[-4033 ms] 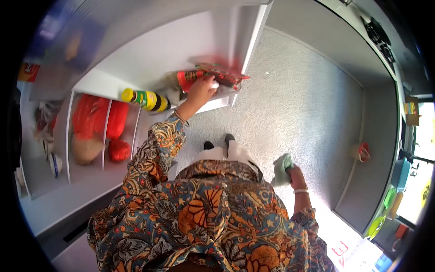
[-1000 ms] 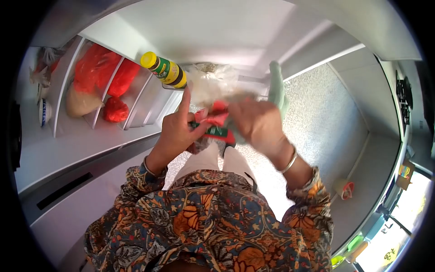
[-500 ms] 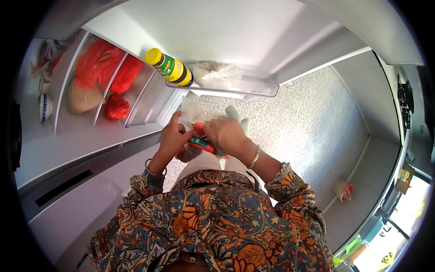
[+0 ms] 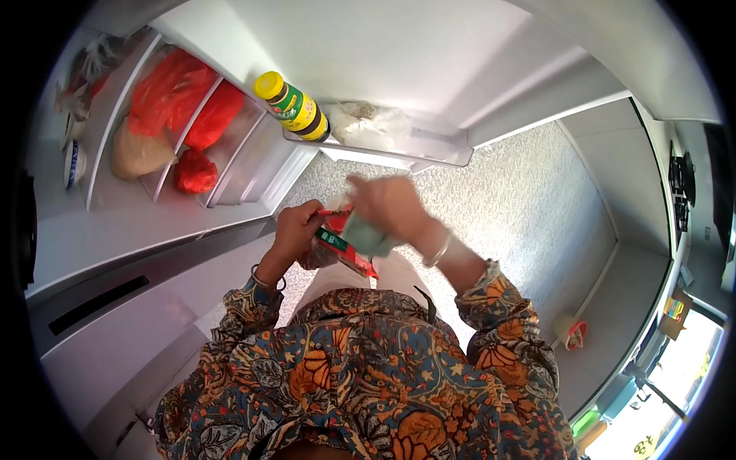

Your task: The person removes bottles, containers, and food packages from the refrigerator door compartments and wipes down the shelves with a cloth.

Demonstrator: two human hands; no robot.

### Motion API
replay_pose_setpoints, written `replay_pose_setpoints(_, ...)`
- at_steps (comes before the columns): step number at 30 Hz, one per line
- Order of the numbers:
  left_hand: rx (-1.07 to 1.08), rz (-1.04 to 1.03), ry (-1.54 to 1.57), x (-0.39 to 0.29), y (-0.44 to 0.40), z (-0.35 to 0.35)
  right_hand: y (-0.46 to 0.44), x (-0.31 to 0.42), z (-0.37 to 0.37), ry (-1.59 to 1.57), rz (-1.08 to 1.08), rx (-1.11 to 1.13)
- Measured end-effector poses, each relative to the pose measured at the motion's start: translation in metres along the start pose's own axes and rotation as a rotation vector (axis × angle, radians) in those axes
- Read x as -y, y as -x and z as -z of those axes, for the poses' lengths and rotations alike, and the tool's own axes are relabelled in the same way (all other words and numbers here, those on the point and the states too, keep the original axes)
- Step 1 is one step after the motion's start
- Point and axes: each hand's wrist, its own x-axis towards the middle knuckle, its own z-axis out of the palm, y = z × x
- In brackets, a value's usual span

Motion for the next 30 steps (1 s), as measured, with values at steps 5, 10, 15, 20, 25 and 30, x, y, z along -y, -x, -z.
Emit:
replay_pose_setpoints(5, 0.016, -0.007, -0.005, 0.015, 0.007, -0.006, -0.06, -0.055, 0.013, 0.262, -0.298, 0.275)
replay_pose_setpoints(10, 0.029, -0.06, -0.062, 0.012, 0.009, -0.007, -0.093, -0.095, -0.019, 0.162, -0.353, 0.565)
replay_pose_setpoints(15, 0.043, -0.003, 0.038, 0.018, 0.01, -0.01, -0.087, -0.126, -0.024, -0.018, -0.333, 0.441)
replay_pose_setpoints(20, 0.092, -0.028, 0.023, 0.013, 0.005, -0.008, -0.064, -0.14, -0.002, -0.232, -0.481, 0.425)
replay_pose_setpoints(25, 0.103, -0.076, -0.022, 0.015, -0.001, -0.016, -0.054, -0.123, 0.006, 0.101, -0.447, 0.407)
replay_pose_setpoints(30, 0.118, -0.082, -0.051, 0.017, 0.0, -0.023, -0.075, -0.109, 0.003, 0.08, -0.512, 0.368)
